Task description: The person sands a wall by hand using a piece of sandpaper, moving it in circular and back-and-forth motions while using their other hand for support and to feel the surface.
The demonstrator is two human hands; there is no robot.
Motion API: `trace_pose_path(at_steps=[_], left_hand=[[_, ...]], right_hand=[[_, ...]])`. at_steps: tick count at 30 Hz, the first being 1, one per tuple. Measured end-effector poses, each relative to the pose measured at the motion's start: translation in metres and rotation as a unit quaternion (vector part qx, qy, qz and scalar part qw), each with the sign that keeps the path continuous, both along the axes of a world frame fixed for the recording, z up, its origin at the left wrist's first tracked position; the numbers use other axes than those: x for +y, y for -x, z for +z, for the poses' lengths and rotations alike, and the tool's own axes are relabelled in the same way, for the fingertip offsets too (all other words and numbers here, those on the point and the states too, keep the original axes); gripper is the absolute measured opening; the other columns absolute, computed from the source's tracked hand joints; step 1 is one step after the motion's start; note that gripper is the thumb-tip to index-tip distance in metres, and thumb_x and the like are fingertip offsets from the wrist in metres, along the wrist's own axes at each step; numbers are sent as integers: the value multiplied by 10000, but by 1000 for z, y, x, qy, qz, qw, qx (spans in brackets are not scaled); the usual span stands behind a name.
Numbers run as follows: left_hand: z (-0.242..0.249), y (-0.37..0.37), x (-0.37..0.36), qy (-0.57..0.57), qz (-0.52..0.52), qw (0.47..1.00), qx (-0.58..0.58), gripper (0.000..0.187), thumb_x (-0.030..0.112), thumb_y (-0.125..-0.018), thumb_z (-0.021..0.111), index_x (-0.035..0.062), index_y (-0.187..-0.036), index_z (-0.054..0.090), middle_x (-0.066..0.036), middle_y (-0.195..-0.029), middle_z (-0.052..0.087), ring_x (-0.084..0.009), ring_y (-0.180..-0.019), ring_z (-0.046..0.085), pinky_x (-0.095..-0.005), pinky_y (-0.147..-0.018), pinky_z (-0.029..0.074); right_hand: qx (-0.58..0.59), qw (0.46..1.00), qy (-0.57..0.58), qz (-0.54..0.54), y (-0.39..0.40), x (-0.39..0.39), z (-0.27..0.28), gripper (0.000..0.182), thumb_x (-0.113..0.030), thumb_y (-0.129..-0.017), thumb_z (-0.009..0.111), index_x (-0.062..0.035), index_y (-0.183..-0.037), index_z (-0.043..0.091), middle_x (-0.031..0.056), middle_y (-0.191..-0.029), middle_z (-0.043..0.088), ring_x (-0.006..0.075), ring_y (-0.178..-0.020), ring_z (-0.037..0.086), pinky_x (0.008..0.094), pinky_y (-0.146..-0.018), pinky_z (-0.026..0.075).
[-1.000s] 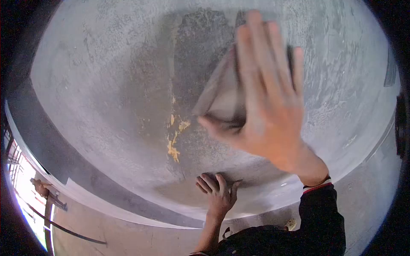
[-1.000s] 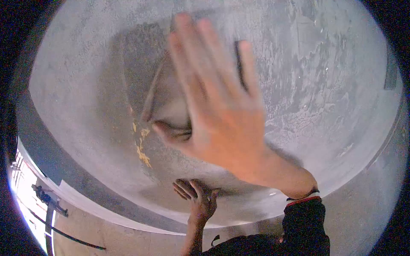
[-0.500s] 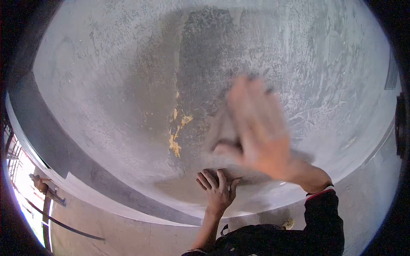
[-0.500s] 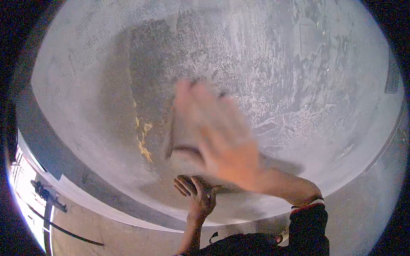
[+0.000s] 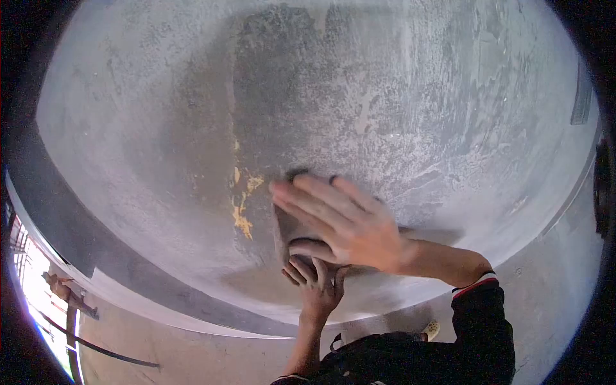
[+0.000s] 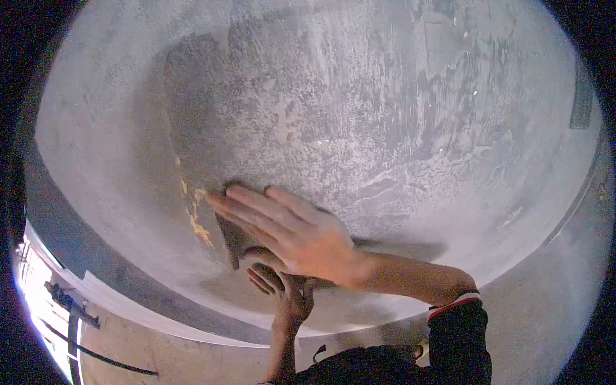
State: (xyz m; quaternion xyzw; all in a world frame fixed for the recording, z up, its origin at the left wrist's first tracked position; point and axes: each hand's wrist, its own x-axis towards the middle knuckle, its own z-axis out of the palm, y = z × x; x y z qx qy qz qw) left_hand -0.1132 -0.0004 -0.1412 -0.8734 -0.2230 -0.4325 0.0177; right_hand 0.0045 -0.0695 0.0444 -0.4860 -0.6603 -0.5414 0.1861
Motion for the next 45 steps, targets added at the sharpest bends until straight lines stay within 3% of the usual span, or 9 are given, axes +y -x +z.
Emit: trace_pose_path(at_steps=[4,11,16,18,24,28,35,39,45], left_hand=[[0,-1,1,-10,5,1000,-1,704,438,-837,520,-30,-1277,234,-456,-1289,36,-670,-1160,-6,-731,-883,42],[0,1,-1,-17,17,999,29,719,445,-821,543,-2,-1286,227,-465,-1273,50,-673,-1152,16,-739,-871,61],[-6,5,-2,2,21,999,42,725,450,-822,539,-4,-1285,214,-467,-1274,23,-670,-1157,-7,-738,-874,52],[0,5,-3,12,30,998,52,713,452,-820,541,-11,-1267,234,-481,-1263,21,-672,-1159,-21,-739,-875,47],[3,4,-2,-2,24,999,44,692,456,-813,551,-36,-1225,291,-499,-1240,51,-680,-1151,-14,-739,-875,48],[0,4,-3,2,31,998,53,684,452,-816,547,-43,-1219,303,-498,-1240,54,-675,-1155,-12,-737,-878,39],[-1,3,-4,-7,32,999,29,676,460,-818,531,-31,-1225,307,-493,-1229,99,-677,-1147,17,-740,-870,48],[1,4,-3,1,39,997,61,632,461,-821,527,-9,-1203,348,-489,-1195,178,-678,-1129,91,-746,-850,90],[3,4,-4,-15,43,996,82,629,463,-813,535,-10,-1188,360,-486,-1175,211,-685,-1115,107,-745,-840,120]], right_hand=[[165,978,-111,-61,-28,-31,38,667,-427,-811,529,53,-1257,404,205,-1335,365,370,-1239,339,445,-1011,274],[142,950,-271,-60,-55,-36,54,715,-356,-833,531,147,-1272,276,320,-1333,274,480,-1237,261,458,-1022,241],[215,971,92,-47,-7,-16,-9,830,-590,-774,496,69,-1263,369,266,-1311,350,467,-1191,344,518,-971,282],[75,996,11,-48,-15,-17,-8,850,-617,-758,488,68,-1251,386,275,-1273,387,456,-1154,393,516,-946,317],[147,945,-271,-106,-78,-54,50,598,-287,-840,455,109,-1267,317,372,-1313,245,481,-1234,266,482,-1004,256],[188,932,-288,-116,-70,-59,49,593,-220,-830,463,150,-1254,276,372,-1328,214,492,-1246,233,471,-1017,240],[102,988,78,-82,-33,-46,8,600,-209,-761,490,84,-1264,345,353,-1309,281,465,-1250,259,484,-1027,231],[174,959,-154,-163,-71,-73,44,415,-163,-807,461,93,-1133,474,302,-1357,250,435,-1258,265,473,-1020,240],[195,944,-231,-134,-52,-52,66,301,-179,-884,414,65,-997,551,317,-1362,219,433,-1272,234,451,-1043,207]])
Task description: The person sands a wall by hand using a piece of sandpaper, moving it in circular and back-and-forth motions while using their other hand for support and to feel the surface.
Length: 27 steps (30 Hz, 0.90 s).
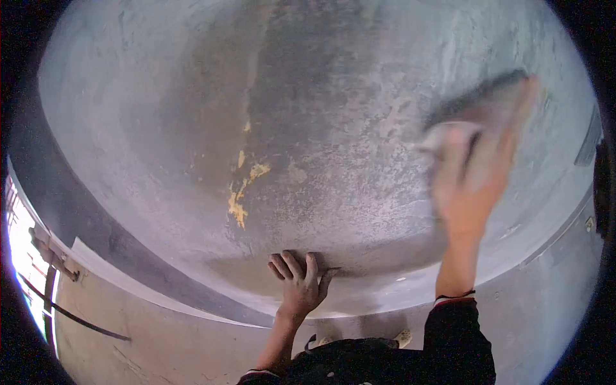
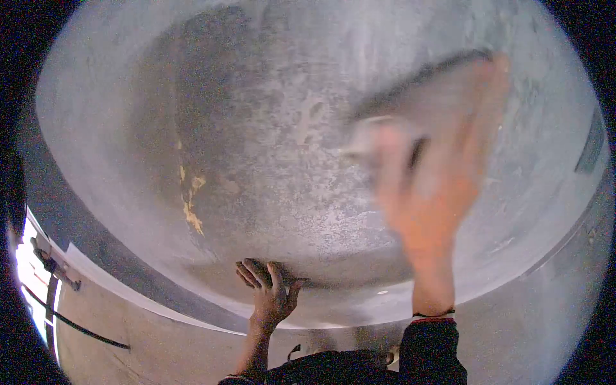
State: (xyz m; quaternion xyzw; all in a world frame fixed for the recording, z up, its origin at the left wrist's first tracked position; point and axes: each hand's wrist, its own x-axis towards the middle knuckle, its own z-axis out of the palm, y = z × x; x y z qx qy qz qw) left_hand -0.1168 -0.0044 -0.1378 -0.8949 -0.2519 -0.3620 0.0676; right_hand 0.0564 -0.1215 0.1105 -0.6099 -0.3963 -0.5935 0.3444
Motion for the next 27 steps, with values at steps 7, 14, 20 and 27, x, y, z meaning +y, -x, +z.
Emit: trace_pose_path(at_steps=[7,14,20,27], left_hand=[[-2,2,2,4,-1,1000,-20,655,470,-806,541,-21,-1196,351,-482,-1189,200,-694,-1109,108,-744,-847,120],[-2,2,3,0,-3,999,43,661,486,-809,525,-23,-1196,357,-482,-1180,210,-695,-1106,116,-750,-830,125],[0,0,0,10,10,1000,10,707,510,-796,533,-60,-1171,344,-471,-1182,221,-698,-1107,96,-758,-817,133],[23,19,24,-89,33,994,-45,809,565,-784,515,-50,-1253,276,-377,-1312,166,-595,-1217,71,-705,-923,96]], right_hand=[[-53,948,274,156,36,21,-66,609,-397,-816,505,44,-1229,433,294,-1317,329,392,-1267,283,491,-1036,205],[46,997,-56,-35,-42,-42,-24,267,-119,-855,469,87,-1020,512,310,-1287,352,394,-1211,354,402,-994,271],[75,983,85,148,24,18,-46,467,-272,-744,633,29,-1080,512,259,-1241,426,409,-1137,421,469,-915,332],[11,998,46,36,-34,-29,-57,726,-412,-827,516,113,-1280,302,298,-1336,290,439,-1252,267,468,-1026,233]])
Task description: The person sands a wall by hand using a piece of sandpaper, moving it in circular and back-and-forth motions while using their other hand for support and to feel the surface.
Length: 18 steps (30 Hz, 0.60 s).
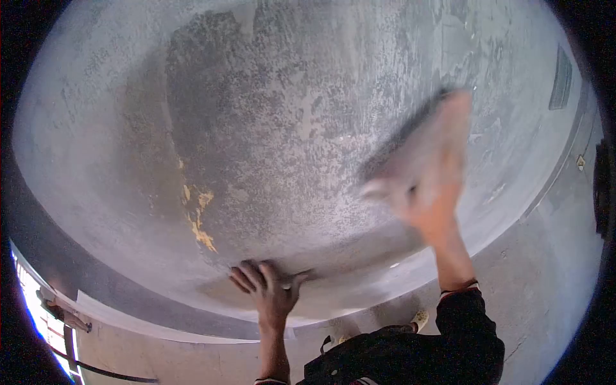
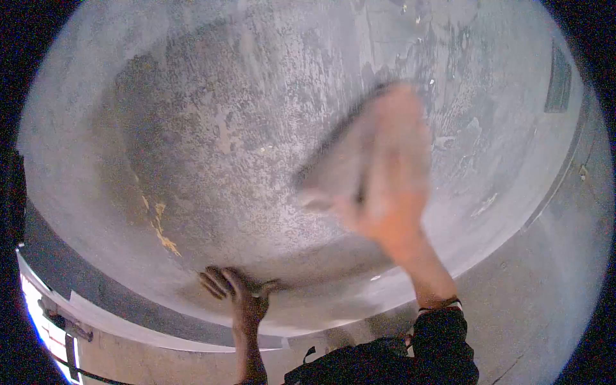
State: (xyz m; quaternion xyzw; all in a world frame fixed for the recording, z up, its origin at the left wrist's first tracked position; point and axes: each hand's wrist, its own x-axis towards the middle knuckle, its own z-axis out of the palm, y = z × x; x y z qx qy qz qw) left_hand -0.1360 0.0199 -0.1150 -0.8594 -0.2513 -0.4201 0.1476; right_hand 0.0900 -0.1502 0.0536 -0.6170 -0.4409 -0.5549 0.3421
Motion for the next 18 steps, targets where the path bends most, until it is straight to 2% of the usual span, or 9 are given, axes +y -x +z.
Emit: trace_pose_path(at_steps=[2,5,7,8,9,12,14,16,18], left_hand=[[20,-4,10,-25,-4,998,-59,791,554,-816,455,-34,-1299,239,-354,-1343,146,-564,-1239,76,-673,-952,90],[46,-18,8,-56,12,990,-128,739,514,-867,346,-3,-1364,169,-310,-1391,114,-503,-1276,88,-607,-1002,89],[63,-26,5,-70,27,986,-148,705,483,-887,297,10,-1384,134,-288,-1408,101,-473,-1292,94,-572,-1023,93],[71,-31,2,-67,28,985,-156,679,453,-893,289,3,-1380,143,-286,-1407,110,-464,-1296,97,-562,-1029,94],[74,-33,-2,-60,31,984,-162,654,424,-898,281,-3,-1376,153,-284,-1407,119,-455,-1300,99,-552,-1034,94],[73,-36,4,-98,2,981,-168,643,410,-901,276,-12,-1372,159,-291,-1401,128,-468,-1292,110,-565,-1029,96],[73,-33,1,-89,14,983,-160,636,402,-902,272,-14,-1370,162,-293,-1399,135,-471,-1291,111,-568,-1027,101],[70,-30,3,-88,8,984,-152,625,393,-903,267,-12,-1369,169,-304,-1391,140,-475,-1288,114,-574,-1023,109],[70,-31,3,-91,16,983,-158,625,393,-903,265,-13,-1368,170,-308,-1390,138,-474,-1288,118,-573,-1024,107]], right_hand=[[-21,998,-63,-14,-16,-9,21,710,-388,-844,494,129,-1282,282,316,-1339,267,456,-1252,252,466,-1032,223],[40,990,-114,-67,-2,-4,30,507,-189,-859,481,144,-1217,348,355,-1341,208,440,-1250,277,411,-1048,216],[64,998,-21,-11,22,18,26,433,-200,-861,501,132,-1134,445,320,-1308,318,441,-1224,324,445,-1043,204],[24,997,-55,58,38,37,23,527,-307,-835,544,101,-1155,451,276,-1283,388,428,-1196,372,464,-1036,215],[45,996,34,71,53,51,6,677,-423,-787,576,98,-1192,429,260,-1291,386,419,-1201,371,490,-1022,229],[-60,979,133,144,67,59,-5,681,-452,-796,549,89,-1190,429,261,-1319,352,416,-1242,312,514,-1025,203],[50,986,90,132,51,35,-3,629,-396,-835,517,100,-1203,405,259,-1341,322,414,-1269,257,502,-1045,151],[8,994,-104,-3,16,23,0,532,-313,-879,471,91,-1215,393,261,-1347,308,424,-1265,248,486,-1048,145],[104,975,-180,-83,-5,1,14,496,-220,-890,462,118,-1235,349,281,-1349,283,437,-1259,247,477,-1046,155]])
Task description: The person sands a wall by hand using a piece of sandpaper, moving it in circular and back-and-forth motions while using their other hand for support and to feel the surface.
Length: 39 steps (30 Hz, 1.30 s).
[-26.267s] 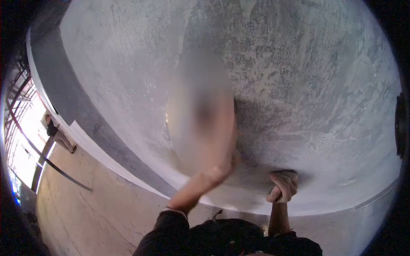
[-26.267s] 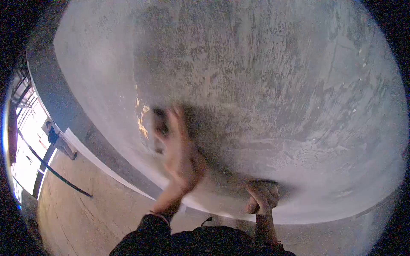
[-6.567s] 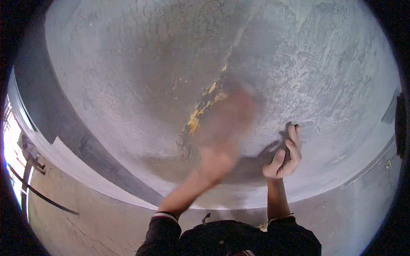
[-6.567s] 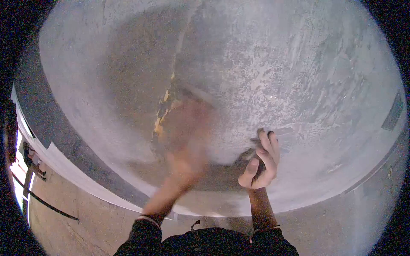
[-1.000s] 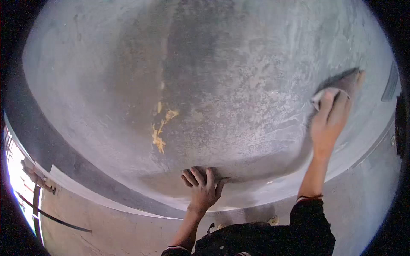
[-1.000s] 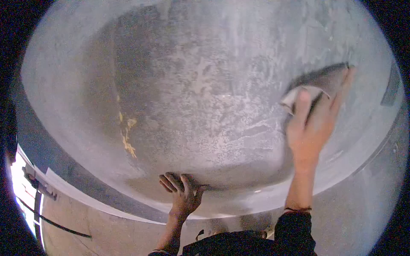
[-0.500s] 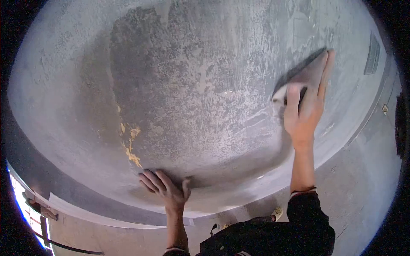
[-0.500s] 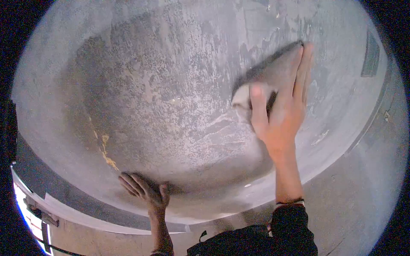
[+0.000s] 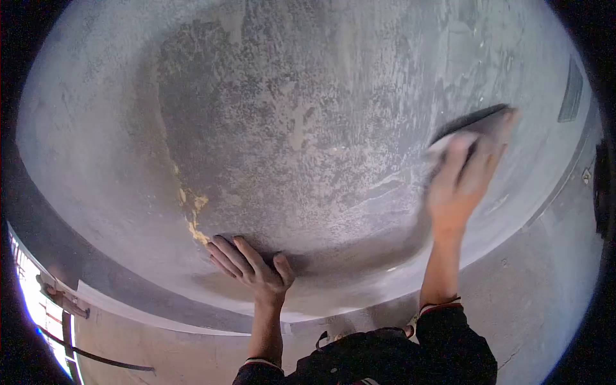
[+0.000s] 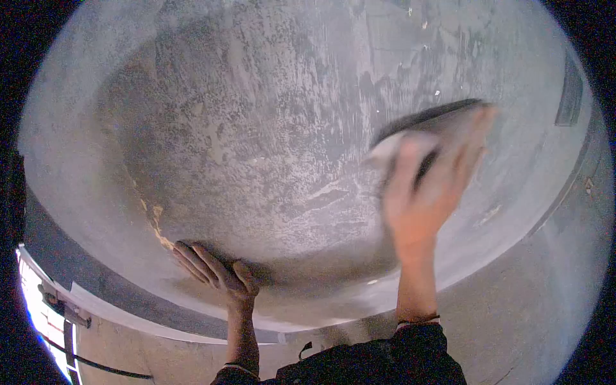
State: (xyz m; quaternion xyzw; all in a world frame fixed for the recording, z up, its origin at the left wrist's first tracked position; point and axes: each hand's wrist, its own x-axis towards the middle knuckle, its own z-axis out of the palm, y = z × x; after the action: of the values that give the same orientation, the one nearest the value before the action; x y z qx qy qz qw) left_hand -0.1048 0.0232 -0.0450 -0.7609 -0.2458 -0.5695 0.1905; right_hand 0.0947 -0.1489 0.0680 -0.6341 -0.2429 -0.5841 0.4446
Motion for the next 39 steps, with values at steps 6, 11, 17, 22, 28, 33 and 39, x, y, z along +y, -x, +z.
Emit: trace_pose_path(at_steps=[6,11,17,22,28,33,39], left_hand=[[-15,5,0,41,-18,999,-23,628,384,-900,292,-15,-1369,167,-306,-1392,131,-471,-1284,135,-569,-1025,104],[-72,1,24,-9,18,999,-34,595,359,-915,273,-10,-1370,173,-281,-1401,136,-466,-1287,131,-571,-1028,116],[-38,-3,-7,62,-2,996,-68,590,322,-915,267,-59,-1354,165,-272,-1408,120,-441,-1300,120,-556,-1036,120],[-54,-13,-9,26,-20,996,-80,585,317,-917,259,-48,-1362,150,-265,-1419,74,-409,-1317,90,-533,-1047,107],[-52,-28,-29,44,-16,996,-82,599,343,-920,234,-37,-1370,125,-240,-1430,62,-395,-1322,81,-532,-1049,103],[-53,-24,-31,85,8,991,-99,611,365,-920,224,-34,-1371,121,-238,-1431,61,-400,-1320,81,-536,-1047,102],[-62,-42,-60,67,-10,991,-112,632,385,-917,224,-38,-1372,111,-239,-1433,51,-407,-1320,72,-541,-1042,92]], right_hand=[[-18,982,175,64,19,37,-21,462,-285,-807,558,97,-1060,503,310,-1267,366,426,-1198,339,445,-999,279],[-221,898,282,258,84,70,-39,697,-431,-761,584,83,-1204,421,307,-1303,334,424,-1251,285,472,-1012,256],[-6,990,137,43,-7,-30,-14,610,-289,-820,542,152,-1204,366,334,-1333,265,453,-1261,246,539,-1028,143],[-24,998,-11,49,-33,-25,-14,599,-309,-818,545,127,-1199,390,307,-1351,261,465,-1256,245,531,-1025,166],[-62,951,218,212,1,-24,-38,644,-362,-789,582,70,-1236,414,270,-1316,354,414,-1246,310,523,-1020,190],[-10,995,60,75,-77,-86,-12,699,-330,-806,537,118,-1285,297,323,-1350,246,440,-1280,216,512,-1040,140],[-44,989,37,140,-53,-72,-11,697,-344,-822,526,74,-1317,268,301,-1376,202,423,-1294,190,487,-1043,157]])
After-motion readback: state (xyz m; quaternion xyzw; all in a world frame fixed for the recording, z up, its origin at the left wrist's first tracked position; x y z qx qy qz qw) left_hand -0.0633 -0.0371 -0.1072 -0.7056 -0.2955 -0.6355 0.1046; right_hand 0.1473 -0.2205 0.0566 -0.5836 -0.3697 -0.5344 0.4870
